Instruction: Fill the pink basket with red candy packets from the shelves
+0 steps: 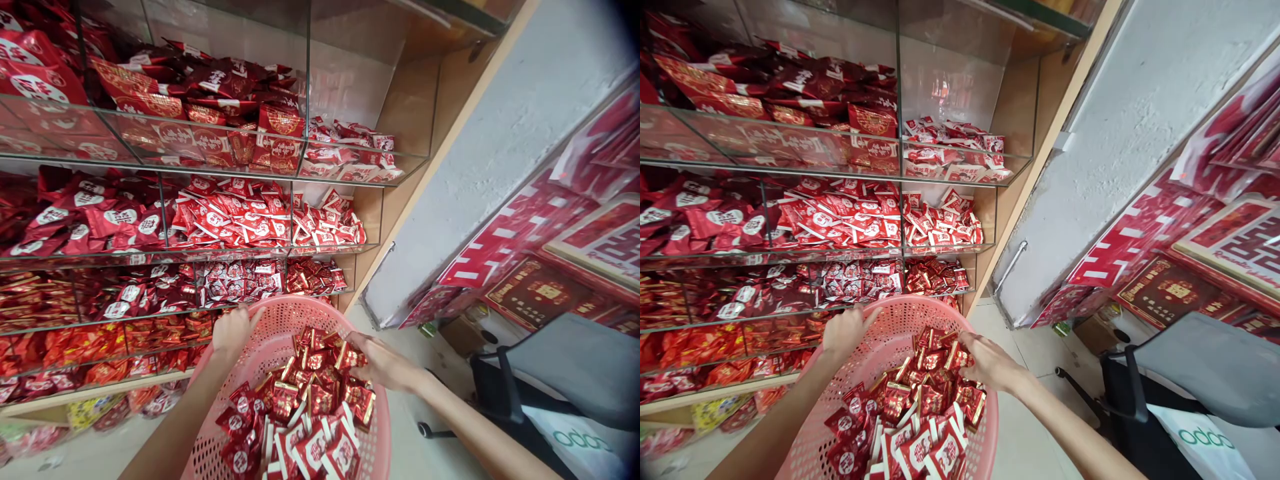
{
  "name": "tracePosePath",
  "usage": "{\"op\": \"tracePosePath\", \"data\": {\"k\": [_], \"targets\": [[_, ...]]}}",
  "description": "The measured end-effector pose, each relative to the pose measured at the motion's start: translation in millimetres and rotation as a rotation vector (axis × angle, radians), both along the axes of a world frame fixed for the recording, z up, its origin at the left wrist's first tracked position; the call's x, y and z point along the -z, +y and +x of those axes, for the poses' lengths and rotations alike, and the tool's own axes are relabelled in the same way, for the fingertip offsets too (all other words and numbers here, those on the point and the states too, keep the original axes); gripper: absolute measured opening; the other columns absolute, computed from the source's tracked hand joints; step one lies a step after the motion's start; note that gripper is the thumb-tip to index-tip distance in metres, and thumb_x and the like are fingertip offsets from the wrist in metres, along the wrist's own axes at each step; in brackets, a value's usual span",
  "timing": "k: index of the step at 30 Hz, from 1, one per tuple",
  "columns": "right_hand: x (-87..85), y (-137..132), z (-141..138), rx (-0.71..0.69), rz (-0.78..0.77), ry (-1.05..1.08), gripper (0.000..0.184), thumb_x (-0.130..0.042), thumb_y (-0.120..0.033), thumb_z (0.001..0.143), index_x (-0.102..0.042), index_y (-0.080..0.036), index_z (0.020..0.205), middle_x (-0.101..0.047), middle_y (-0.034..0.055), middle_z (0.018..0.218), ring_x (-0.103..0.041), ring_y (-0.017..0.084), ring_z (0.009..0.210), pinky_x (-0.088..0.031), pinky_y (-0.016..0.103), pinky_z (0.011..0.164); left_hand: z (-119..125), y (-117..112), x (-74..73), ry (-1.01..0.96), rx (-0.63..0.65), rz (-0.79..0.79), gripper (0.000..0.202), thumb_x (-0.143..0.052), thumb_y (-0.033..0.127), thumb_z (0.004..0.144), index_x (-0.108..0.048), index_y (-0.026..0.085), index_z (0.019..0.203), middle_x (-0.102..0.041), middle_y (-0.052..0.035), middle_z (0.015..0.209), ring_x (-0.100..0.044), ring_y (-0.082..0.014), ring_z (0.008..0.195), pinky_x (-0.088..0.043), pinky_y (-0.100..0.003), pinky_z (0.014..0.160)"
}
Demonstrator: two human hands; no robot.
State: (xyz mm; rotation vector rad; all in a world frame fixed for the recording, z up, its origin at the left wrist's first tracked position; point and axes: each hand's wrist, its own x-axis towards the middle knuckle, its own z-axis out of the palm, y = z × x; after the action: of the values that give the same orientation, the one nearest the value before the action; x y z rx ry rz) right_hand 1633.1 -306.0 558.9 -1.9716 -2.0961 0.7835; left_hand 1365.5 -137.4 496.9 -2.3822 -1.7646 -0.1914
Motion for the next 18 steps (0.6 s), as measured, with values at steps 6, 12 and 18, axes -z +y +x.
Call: {"op": "tracePosePath", "data": {"k": [6, 12, 18], "targets": [[1.1, -17.0, -2.3, 0.153, -0.021, -0.055, 0.03, -0.052, -0.033, 0.069, -0.047, -0.021, 0.096, -0.053, 0.0039, 0.084, -0.049, 0.019, 0.081, -0.036, 0.027, 0.068, -0.1, 0.2, 1.1, -0.001, 0.002, -0.006, 0.073, -0.013, 0.063, 0.077, -0.058, 0.006, 0.088, -0.061, -0.0164, 0.065, -0.06, -0.0304, 0.064, -0.036, -0.031, 0.05], [26.6, -21.9, 2.3, 0.242, 0.029, -0.062, 0.024, -0.051, -0.033, 0.069, -0.047, -0.021, 0.089, -0.052, 0.0024, 0.081, -0.048, 0.017, 0.077, -0.034, 0.027, 0.069, -0.5, 0.5, 1.4, 0.003, 0.001, -0.003, 0.072, -0.01, 0.061, 0.079, -0.058, 0.007, 0.087, -0.061, -0.0157, 0.064, -0.06, -0.0304, 0.063, -0.036, -0.031, 0.049], [22.6, -30.7, -0.5, 0.31, 0.105, 0.013, 0.019, -0.051, -0.035, 0.069, -0.047, -0.021, 0.081, -0.053, -0.0009, 0.071, -0.048, 0.016, 0.071, -0.034, 0.025, 0.063, -0.1, -0.2, -1.0, 0.007, 0.004, -0.017, 0.073, -0.012, 0.063, 0.077, -0.058, 0.007, 0.088, -0.061, -0.0168, 0.065, -0.06, -0.0297, 0.065, -0.037, -0.032, 0.051]]}}
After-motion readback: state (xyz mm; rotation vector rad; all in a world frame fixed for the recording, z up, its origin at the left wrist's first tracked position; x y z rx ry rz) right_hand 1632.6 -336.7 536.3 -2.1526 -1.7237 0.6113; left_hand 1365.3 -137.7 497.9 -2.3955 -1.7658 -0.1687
